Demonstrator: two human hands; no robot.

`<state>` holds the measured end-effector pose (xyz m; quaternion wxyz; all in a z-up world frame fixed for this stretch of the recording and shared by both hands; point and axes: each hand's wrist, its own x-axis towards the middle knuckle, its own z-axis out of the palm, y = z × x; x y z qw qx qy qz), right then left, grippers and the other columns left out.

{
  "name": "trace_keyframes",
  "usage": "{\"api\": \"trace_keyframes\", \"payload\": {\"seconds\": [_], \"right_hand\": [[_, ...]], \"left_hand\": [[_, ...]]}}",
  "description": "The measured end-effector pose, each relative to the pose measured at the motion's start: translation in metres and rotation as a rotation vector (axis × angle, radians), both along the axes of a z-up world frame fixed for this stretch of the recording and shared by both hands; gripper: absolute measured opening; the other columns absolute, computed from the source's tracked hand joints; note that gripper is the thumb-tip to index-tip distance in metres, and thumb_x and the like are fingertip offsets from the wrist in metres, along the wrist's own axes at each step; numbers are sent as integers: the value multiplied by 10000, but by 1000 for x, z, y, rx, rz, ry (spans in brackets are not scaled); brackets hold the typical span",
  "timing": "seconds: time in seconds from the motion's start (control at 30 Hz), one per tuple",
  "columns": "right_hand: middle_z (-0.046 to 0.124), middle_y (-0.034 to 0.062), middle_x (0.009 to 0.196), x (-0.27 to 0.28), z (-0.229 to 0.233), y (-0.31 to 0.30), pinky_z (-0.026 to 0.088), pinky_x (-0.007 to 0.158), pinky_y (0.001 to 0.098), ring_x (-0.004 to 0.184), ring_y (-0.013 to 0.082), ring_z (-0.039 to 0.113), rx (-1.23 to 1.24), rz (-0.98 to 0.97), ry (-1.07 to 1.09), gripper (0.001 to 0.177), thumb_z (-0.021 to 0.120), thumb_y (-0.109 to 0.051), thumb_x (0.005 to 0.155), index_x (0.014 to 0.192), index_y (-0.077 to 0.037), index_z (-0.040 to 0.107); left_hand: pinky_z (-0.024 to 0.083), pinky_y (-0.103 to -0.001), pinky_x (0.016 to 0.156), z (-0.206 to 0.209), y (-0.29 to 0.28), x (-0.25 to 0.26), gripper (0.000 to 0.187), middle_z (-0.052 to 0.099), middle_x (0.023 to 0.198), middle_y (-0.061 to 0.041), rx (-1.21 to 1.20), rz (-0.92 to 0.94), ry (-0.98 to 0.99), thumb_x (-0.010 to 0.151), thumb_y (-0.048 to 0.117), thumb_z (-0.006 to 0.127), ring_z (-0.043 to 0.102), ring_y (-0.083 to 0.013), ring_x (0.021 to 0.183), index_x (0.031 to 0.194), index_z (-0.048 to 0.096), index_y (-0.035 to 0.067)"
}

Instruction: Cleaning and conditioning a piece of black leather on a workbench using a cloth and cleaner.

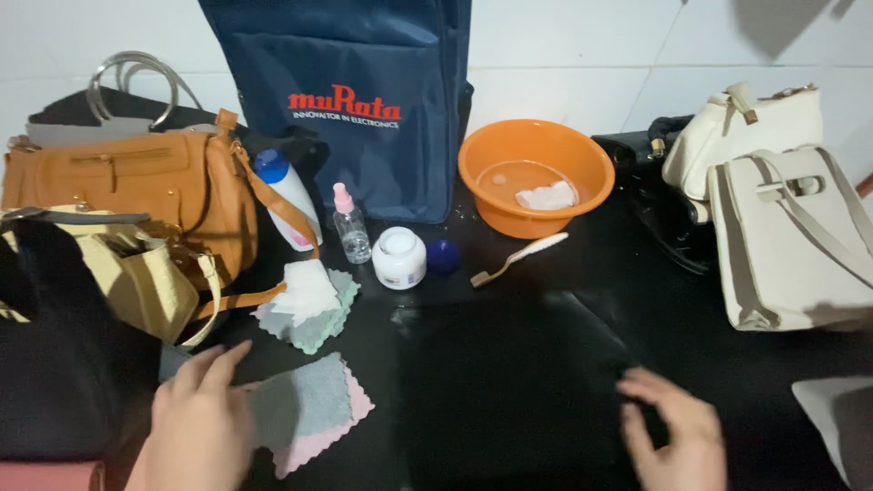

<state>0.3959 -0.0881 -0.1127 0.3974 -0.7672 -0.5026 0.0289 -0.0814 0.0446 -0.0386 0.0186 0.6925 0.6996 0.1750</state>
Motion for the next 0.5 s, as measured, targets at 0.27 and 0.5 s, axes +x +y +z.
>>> {"api": "trace_keyframes", "payload": {"seconds": [0.27,0.5], "right_hand": [[753,104,1279,34,1,5,487,1053,551,1295,350,630,-625,-419,36,793,520,-708,874,1443,-162,602],[821,62,1053,41,-48,-13,561,900,340,1006,220,773,-620,-404,215,593,686,-619,802,1223,-205,749]], "left_hand": [[215,-665,1102,-102,-42,228,1415,70,1785,-99,531,-306,375,560,1028,557,153,-280,1578,1643,177,200],[114,-633,1221,-142,-56,259,1218,49,1808,-118,707,-417,221,617,914,379,47,-338,1667,1610,163,243]]}}
